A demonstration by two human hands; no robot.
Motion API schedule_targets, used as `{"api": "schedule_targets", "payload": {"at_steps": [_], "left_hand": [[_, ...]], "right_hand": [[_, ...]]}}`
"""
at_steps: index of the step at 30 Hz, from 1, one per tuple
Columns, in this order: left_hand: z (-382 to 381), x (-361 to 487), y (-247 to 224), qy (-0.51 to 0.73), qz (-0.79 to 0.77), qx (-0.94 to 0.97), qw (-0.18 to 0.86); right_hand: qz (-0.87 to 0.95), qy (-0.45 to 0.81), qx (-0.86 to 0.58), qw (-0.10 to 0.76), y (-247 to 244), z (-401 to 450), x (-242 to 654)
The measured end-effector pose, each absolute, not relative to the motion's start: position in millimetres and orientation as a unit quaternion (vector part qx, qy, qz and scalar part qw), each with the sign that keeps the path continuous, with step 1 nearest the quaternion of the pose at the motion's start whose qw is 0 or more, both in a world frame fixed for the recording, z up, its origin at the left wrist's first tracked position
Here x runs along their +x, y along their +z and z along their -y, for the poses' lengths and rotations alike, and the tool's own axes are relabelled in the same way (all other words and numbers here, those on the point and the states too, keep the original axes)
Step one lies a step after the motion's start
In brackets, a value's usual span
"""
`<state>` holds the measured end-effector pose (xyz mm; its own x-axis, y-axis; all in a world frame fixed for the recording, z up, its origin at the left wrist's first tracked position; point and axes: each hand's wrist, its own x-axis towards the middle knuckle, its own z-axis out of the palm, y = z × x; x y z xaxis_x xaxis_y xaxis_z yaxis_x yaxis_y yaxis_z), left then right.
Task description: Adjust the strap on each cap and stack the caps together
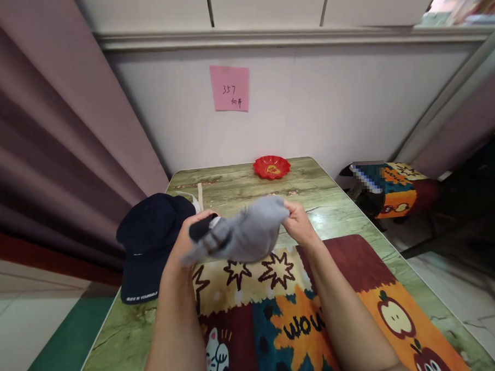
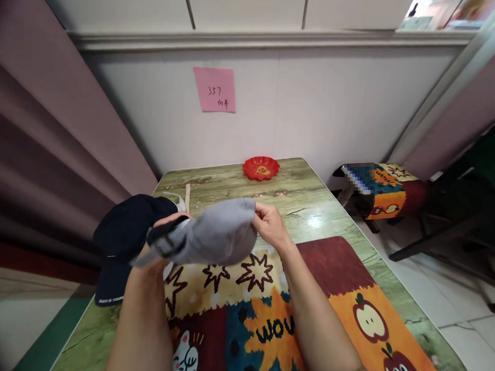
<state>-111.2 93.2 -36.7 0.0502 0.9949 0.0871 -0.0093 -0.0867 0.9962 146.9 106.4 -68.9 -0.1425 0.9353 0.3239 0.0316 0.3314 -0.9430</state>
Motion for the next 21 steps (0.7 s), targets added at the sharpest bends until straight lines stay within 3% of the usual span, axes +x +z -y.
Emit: {"api": "schedule_targets", "payload": {"at_steps": [5,10,13,16,21], "left_hand": [[-99,-78,-60,0.566,-0.437,0.339,0.612],[-79,-56,-96,0.524,-0.501,0.18,0.665],[-52,-51,-108,0.523,-0.499,0.146,0.675],[-27,-44,-110,0.544,-0.49,0.135,0.668],[9,-27,-113,0.533,-0.472,0.158,0.684]], "right_hand": [[0.381,0.597,-0.4,0.582,-77,-102,127],[0.21,0.686,-0.428,0.549,-106,-88,138],[0.139,0.74,-0.375,0.541,-115,-55,144],[0.067,0.745,-0.313,0.585,-120,-8,134],[0.069,0.714,-0.349,0.603,-124,53,109]]}}
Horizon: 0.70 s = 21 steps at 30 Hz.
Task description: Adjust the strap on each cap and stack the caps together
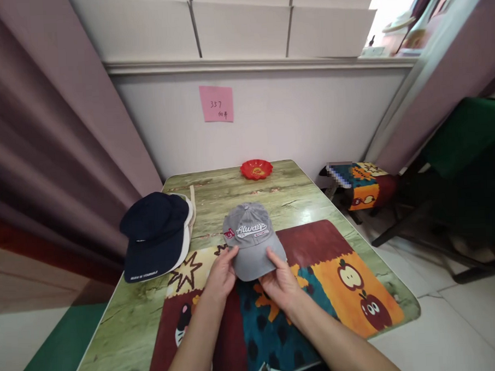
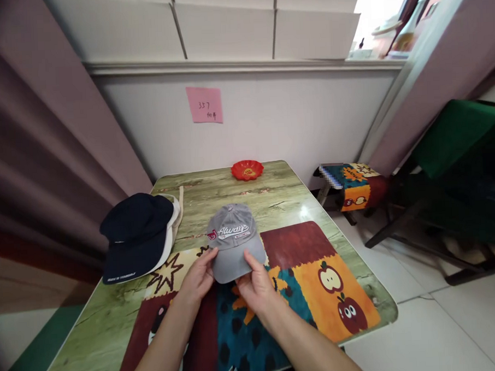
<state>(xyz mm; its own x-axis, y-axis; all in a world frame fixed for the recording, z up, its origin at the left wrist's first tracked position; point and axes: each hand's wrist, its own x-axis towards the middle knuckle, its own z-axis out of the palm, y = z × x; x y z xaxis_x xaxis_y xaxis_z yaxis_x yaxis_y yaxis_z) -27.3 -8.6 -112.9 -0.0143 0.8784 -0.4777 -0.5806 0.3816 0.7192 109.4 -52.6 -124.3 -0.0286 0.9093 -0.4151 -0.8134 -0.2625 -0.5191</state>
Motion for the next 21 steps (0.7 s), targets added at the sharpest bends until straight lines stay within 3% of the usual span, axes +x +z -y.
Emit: {"api": "schedule_targets", "payload": {"at_steps": [4,9,14,17,21], "left_hand": [[32,-23,-123,0.533,-0.484,0.257,0.644],[50,-18,-136,0.527,-0.505,0.424,0.536],[55,-13,-134,0.493,-0.5,0.504,0.503],[54,-14,-130,0.491,-0.497,0.496,0.516],[53,-16,-131,0.482,-0.498,0.5,0.519]], "right_hand": [[0.093,0.681,-0.383,0.617,-102,41,127],[0.106,0.656,-0.353,0.659,-26,-36,176],[0.135,0.617,-0.279,0.724,30,-107,225],[0.124,0.592,-0.263,0.752,17,-118,256],[0.046,0.567,-0.359,0.739,-47,-102,289]]}}
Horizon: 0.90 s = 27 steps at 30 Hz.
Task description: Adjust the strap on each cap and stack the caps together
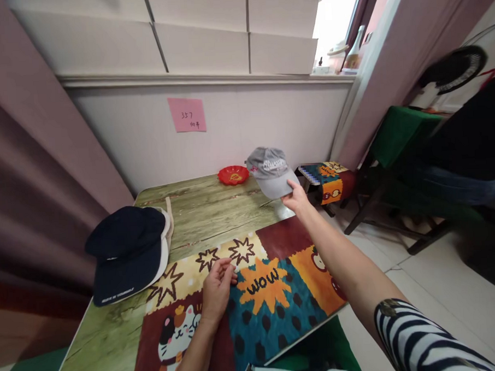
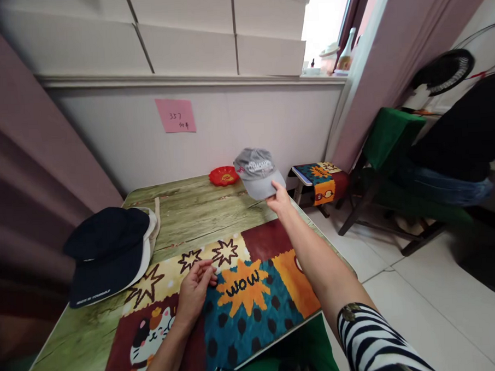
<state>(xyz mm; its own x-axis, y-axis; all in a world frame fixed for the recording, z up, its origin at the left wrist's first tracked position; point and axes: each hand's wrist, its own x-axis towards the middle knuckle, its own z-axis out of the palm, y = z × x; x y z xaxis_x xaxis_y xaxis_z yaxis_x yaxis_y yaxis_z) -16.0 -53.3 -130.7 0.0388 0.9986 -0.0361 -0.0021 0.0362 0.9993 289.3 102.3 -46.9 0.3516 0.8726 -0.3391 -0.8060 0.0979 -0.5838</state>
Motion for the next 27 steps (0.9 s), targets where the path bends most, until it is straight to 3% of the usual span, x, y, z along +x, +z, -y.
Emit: {"api": "schedule_targets", "payload": {"at_steps": [7,16,27], "left_hand": [[51,-18,-137,0.458,-0.515,0.535,0.489],[50,-19,-138,0.43,-0.541,0.56,0.456],[48,-22,-140,0.407,-0.552,0.573,0.449]], "right_hand": [[-0.041,0.565,-0.456,0.686,-139,-74,319],[-0.042,0.529,-0.479,0.699,-165,-69,320],[0.039,0.415,-0.467,0.78,-178,-50,302]]}}
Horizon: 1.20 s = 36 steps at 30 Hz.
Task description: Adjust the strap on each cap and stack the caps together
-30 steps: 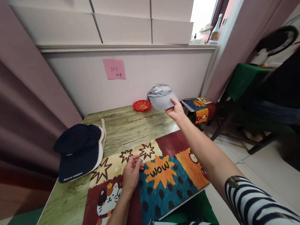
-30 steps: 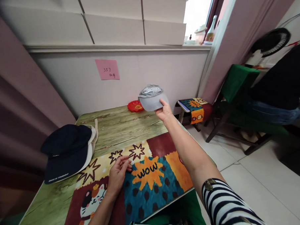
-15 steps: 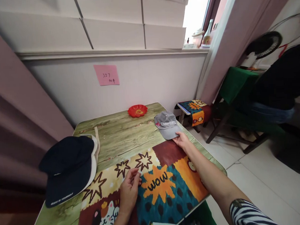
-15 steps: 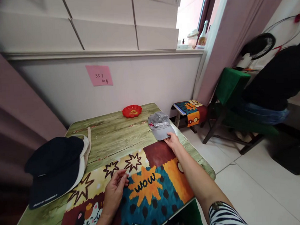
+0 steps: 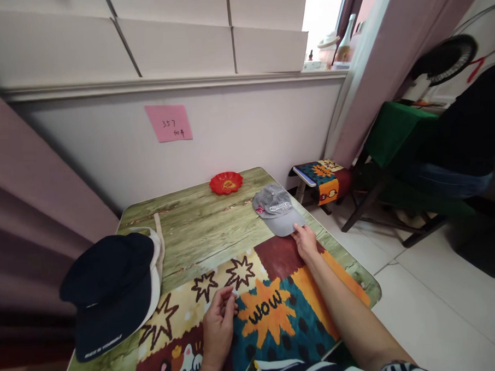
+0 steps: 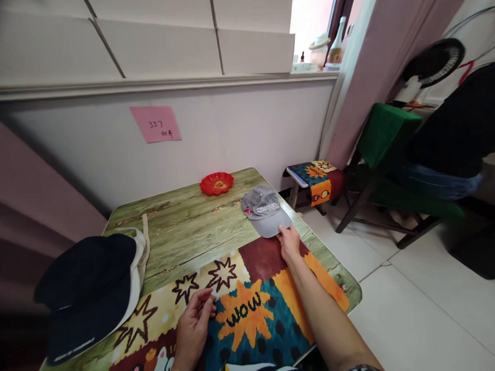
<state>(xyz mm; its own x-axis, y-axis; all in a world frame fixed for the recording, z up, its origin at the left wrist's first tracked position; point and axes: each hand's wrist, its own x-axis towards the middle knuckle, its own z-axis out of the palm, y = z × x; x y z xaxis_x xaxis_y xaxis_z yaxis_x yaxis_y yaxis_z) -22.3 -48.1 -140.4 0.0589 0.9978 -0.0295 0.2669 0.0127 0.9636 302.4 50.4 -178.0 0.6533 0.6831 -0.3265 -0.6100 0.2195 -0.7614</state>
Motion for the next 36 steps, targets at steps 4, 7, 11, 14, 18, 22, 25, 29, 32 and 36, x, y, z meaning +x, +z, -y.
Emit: {"api": "schedule_targets", "payload": {"at_steps": [4,7,11,14,18,22,25,29,32,36], "left_hand": [[47,-22,-140,0.408,-0.554,0.568,0.451],[46,-22,-140,0.402,-0.554,0.572,0.452],[47,-23,-141,0.401,-0.545,0.573,0.462],[50,-22,-141,0.402,-0.542,0.567,0.472],[57,-20,-141,0.415,-0.534,0.545,0.496],[57,-28,-134,0.426,-0.523,0.504,0.539],[42,-54,-112,0.452,-0.549,0.522,0.47],[-3,-124,-62,0.514,-0.618,0.532,0.268],[-45,-186,-28,0.532,-0.667,0.515,0.085],[-87,-241,-13,0.407,-0.757,0.51,-0.048]], "right_hand": [[0.051,0.397,-0.472,0.785,-181,-52,301],[0.049,0.381,-0.48,0.788,-181,-55,302],[0.063,0.382,-0.491,0.781,-179,-53,301],[0.074,0.388,-0.497,0.773,-175,-49,299],[0.073,0.387,-0.503,0.769,-172,-38,295],[0.068,0.373,-0.512,0.77,-173,-9,286],[0.094,0.38,-0.53,0.752,-172,21,280],[0.145,0.414,-0.578,0.688,-159,44,275],[0.176,0.41,-0.586,0.676,-144,41,265],[0.204,0.418,-0.567,0.68,-127,28,240]]}}
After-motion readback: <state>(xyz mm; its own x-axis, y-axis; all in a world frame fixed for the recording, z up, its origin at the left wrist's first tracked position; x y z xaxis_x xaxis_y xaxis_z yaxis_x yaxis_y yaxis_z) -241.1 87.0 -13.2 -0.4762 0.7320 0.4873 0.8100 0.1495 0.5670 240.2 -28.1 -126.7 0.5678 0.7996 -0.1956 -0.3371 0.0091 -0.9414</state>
